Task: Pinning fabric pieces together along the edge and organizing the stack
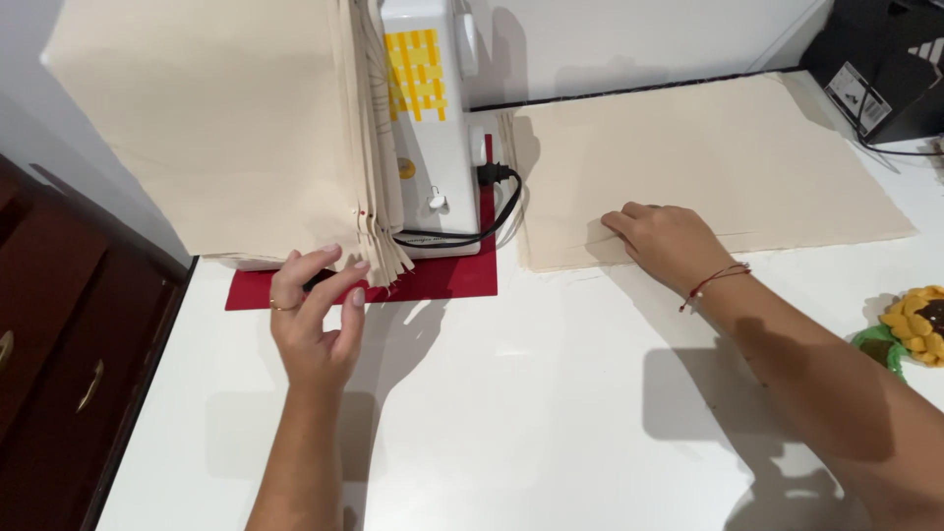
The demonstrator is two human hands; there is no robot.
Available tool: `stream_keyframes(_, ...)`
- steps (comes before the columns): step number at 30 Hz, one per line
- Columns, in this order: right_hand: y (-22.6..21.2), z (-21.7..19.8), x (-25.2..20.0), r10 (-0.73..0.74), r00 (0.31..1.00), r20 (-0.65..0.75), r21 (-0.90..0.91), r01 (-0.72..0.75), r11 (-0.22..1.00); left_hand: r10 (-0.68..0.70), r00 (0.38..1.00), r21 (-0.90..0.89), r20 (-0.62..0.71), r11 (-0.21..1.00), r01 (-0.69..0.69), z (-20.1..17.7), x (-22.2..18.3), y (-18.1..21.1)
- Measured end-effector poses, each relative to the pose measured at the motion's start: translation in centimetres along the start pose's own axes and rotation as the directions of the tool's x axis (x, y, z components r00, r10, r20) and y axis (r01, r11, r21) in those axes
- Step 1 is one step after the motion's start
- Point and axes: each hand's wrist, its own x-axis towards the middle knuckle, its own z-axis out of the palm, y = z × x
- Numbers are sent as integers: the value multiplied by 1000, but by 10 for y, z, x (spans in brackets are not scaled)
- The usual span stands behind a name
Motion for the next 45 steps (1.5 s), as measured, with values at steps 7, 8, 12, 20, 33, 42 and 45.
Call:
stream_keyframes(7, 45, 53, 26, 301, 935, -187, 276, -244, 929, 103, 993, -63, 64, 993, -99, 32, -7, 24)
stream_keyframes(8, 49, 44, 22, 299, 936, -185, 274, -243, 930, 99, 993, -63, 63, 993, -95, 38, -6, 37)
stream_keyframes(12, 53, 0, -4, 248, 773, -584, 421, 28, 907, 227, 960, -44, 164, 974, -223, 53, 2, 87)
stream_keyframes(20, -66, -33, -119, -8, 988, -152, 359, 63, 931, 219, 633, 257, 743, 779, -572, 12, -24, 182)
stream_keyframes(33, -163, -37, -203, -370, 808, -459, 443, 568, 693, 10, 787, 161, 617, 977, -139, -60, -123, 172)
stream_keyframes(42, -195, -34, -202, -279, 875, -396, 417, 442, 794, -195, 840, 133, 507, 980, 148, -95, -127, 160)
stream_keyframes(45, -219, -40, -191, -338, 852, -399, 409, 495, 767, -204, 833, 119, 514, 979, 166, -99, -131, 157)
